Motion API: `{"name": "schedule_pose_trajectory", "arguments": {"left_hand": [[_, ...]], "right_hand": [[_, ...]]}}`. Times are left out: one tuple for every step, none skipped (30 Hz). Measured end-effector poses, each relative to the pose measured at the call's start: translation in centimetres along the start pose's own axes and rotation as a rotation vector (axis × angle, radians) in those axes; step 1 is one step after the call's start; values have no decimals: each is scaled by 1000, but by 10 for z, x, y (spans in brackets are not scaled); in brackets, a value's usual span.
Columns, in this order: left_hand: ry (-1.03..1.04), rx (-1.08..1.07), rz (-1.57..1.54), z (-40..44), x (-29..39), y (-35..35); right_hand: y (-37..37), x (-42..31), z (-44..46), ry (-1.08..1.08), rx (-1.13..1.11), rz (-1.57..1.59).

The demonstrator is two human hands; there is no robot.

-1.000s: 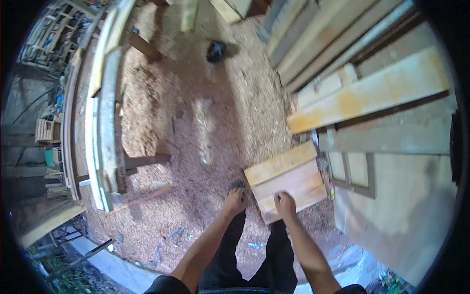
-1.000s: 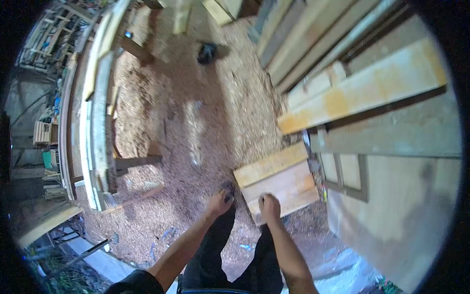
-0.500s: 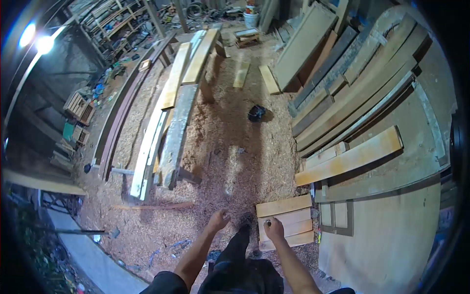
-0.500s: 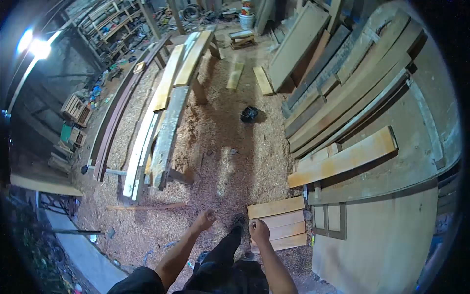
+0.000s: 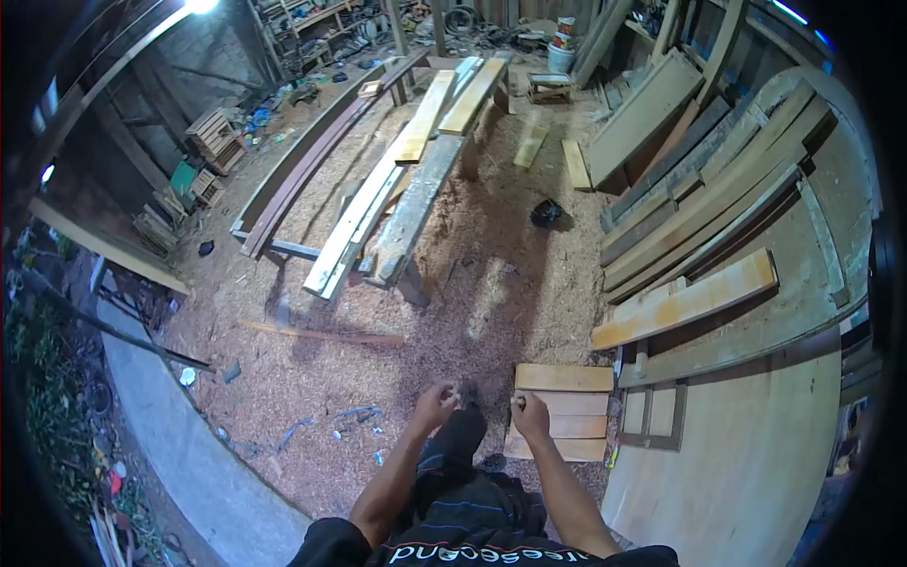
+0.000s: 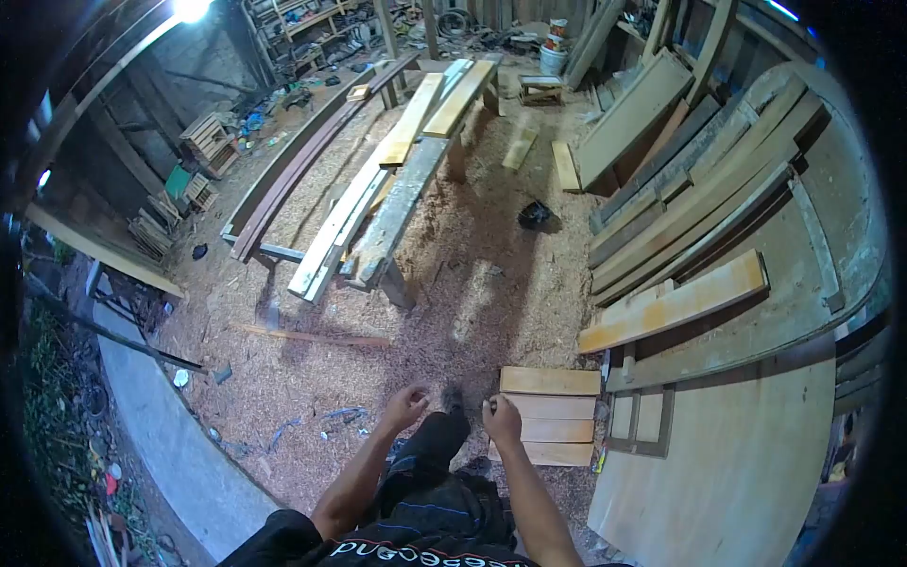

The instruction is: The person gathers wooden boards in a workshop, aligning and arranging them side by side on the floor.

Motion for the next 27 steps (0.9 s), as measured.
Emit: {"name": "schedule_pose_trajectory", "arguments": {"left_hand": [[-12,8,-16,-10,-1,-10],[-21,16,-35,-16,0,-20],[-13,29,-41,-19,-4,-27],[-73,37,-54,-23,-9,-34],[-136,44,-67,-25,-15,-40],[-137,53,-73,-25,-13,-48],[-141,79,-62,-24,-13,-57],[-150,105,-50,-25,-15,-65],[-164,112,-53,-23,-26,-68],[-141,113,-69,-14,-40,-69],[-115,117,-84,-6,-53,-73],[-125,128,-84,-3,-55,-83],[-148,129,-115,3,-52,-94],[-170,128,-148,9,-51,-107],[-183,137,-151,12,-54,-117],[-170,141,-136,19,-57,-130],[-158,145,-117,27,-60,-143],[-166,159,-117,32,-66,-156],[-192,133,-108,37,-72,-167],[-222,102,-98,38,-78,-177],[-231,110,-95,41,-80,-191],[-229,101,-60,45,-81,-206],[-227,90,-25,49,-82,-220],[-233,94,-23,55,-87,-233],[-220,109,4,60,-93,-244],[-211,121,30,62,-99,-254],[-224,123,29,64,-105,-264]], "right_hand": [[4,-3,-14,18,-32,17],[8,-6,-23,12,-41,-21],[10,-12,-27,-3,-35,-23],[10,-18,-31,-12,-40,-7],[12,-24,-35,-21,-47,8],[15,-29,-34,-54,-32,-4],[18,-33,-32,-61,-37,-7],[22,-37,-27,-56,-41,-2],[26,-42,-24,-50,-50,3],[32,-48,-18,-63,-48,-18],[40,-55,-10,-72,-60,-16],[47,-62,-3,-81,-73,-33],[56,-71,6,-90,-84,-50],[66,-79,15,-81,-113,-63],[76,-88,20,-88,-127,-67],[88,-101,29,-118,-120,-69],[101,-114,38,-146,-113,-69],[114,-129,47,-158,-125,-66],[127,-144,55,-197,-131,-55],[138,-157,59,-231,-140,-45],[146,-176,62,-235,-151,-40],[152,-198,66,-209,-174,-59],[159,-219,70,-181,-196,-78],[168,-237,74,-183,-203,-76],[176,-253,76,-203,-210,-61],[182,-266,76,-221,-221,-48],[190,-274,77,-220,-234,-50]]}}
Point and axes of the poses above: each hand's wrist, its own z-axis towards the middle knuckle, its own y-axis out of the palm, x = y × z, the point moved 3 cm from there along z, towards the middle knuckle, and after that the axes turned 9 degrees about x, right-handed, at the moved point
